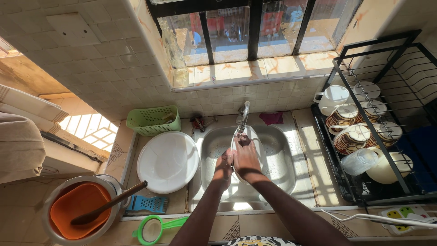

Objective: Rinsing plates under a running tap and placing them in a drying rack

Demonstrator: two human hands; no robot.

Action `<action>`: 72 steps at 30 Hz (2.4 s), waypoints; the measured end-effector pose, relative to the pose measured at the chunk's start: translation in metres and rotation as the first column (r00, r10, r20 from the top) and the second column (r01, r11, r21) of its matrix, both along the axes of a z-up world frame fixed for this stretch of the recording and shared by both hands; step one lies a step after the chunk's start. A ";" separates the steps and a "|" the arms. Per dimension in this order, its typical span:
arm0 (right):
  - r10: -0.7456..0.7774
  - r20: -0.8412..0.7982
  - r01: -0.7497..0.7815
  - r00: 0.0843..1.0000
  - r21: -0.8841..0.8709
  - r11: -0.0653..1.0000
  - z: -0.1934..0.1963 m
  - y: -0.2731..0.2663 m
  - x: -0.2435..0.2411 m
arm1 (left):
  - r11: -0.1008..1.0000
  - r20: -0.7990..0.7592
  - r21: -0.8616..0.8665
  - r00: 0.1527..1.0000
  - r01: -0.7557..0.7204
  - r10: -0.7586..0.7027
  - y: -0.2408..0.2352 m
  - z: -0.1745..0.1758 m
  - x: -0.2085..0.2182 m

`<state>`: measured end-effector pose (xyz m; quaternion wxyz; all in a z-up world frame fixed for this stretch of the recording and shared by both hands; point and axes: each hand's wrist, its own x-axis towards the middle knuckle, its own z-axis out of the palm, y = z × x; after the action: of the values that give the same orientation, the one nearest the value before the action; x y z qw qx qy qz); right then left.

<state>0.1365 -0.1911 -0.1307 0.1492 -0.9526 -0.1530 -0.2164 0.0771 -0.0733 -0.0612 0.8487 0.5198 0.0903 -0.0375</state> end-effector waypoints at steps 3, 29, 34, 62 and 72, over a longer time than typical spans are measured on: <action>0.004 0.015 -0.007 1.000 0.210 0.978 0.043 -0.007 0.019 | 0.998 0.035 0.056 0.999 0.008 -0.010 -0.004 -0.098 0.025; 0.065 0.154 -0.087 0.986 0.140 0.986 0.094 0.011 -0.034 | 0.999 -0.119 0.049 0.993 0.003 0.003 -0.012 0.105 0.012; 0.021 -0.080 -0.010 0.997 0.129 0.992 0.122 0.022 -0.040 | 0.997 -0.126 0.067 0.991 -0.036 0.045 -0.002 0.088 0.013; 0.388 -0.758 0.759 0.525 0.623 0.190 0.053 -0.104 0.038 | 0.960 -0.136 -0.238 0.984 -0.149 0.119 0.030 0.050 -0.004; 0.404 -0.631 0.646 0.663 0.754 0.118 0.155 -0.106 -0.019 | 0.942 -0.277 0.002 0.905 -0.336 0.323 0.025 -0.055 0.048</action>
<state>0.1172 -0.2973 0.0244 0.7607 -0.6052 0.1961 0.1290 0.1255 -0.0487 -0.1165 0.8338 0.4673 0.2920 0.0330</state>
